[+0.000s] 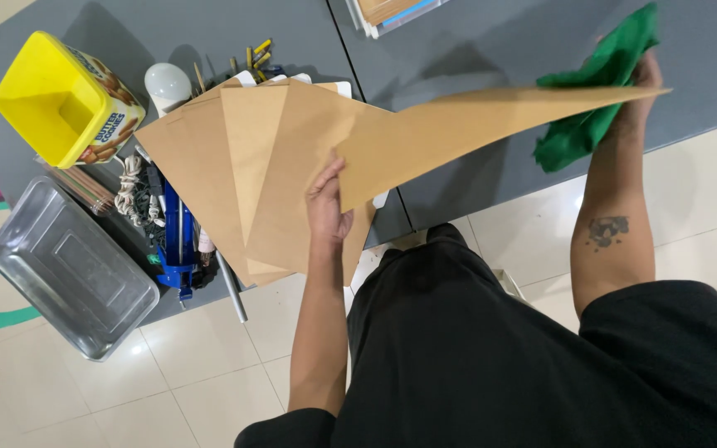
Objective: The person wipes both sides of several sheets of paper using a green cloth. They pick up each sheet, wipe one side, flip it over, wipe the other side, and place it back on the stack. The process is repeated for multiple sheets.
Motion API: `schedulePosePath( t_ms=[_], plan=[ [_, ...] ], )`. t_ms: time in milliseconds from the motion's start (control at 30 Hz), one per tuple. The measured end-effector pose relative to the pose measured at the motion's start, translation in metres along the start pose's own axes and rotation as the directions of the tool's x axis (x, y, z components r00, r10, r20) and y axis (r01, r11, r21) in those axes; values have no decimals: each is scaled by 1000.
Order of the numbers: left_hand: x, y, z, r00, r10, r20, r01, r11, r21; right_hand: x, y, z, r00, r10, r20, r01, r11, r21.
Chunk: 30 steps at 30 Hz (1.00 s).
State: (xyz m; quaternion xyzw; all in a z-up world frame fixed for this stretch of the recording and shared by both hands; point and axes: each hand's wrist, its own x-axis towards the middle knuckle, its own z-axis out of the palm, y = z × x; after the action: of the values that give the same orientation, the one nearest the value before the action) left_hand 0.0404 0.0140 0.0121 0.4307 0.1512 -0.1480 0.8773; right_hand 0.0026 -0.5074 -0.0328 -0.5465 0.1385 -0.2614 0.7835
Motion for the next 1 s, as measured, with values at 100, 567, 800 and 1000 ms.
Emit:
schedulePosePath(
  t_ms=[100, 567, 800, 1000],
  plan=[
    [-5, -6, -13, 974, -217, -72, 174, 908, -381, -14, 17, -35, 980, 170, 108, -174, 984, 29],
    [-12, -66, -37, 987, -40, -159, 76, 971, 226, -46, 21, -15, 998, 17, -54, -55, 496, -866],
    [-6, -96, -56, 981, -93, -167, 151, 913, 378, -213, 86, 259, 818, 186, 544, 511, 198, -836],
    [-4, -89, -61, 966, -179, -188, 229, 927, 296, -119, 115, 210, 812, 362, 457, 518, -86, -851]
  ],
)
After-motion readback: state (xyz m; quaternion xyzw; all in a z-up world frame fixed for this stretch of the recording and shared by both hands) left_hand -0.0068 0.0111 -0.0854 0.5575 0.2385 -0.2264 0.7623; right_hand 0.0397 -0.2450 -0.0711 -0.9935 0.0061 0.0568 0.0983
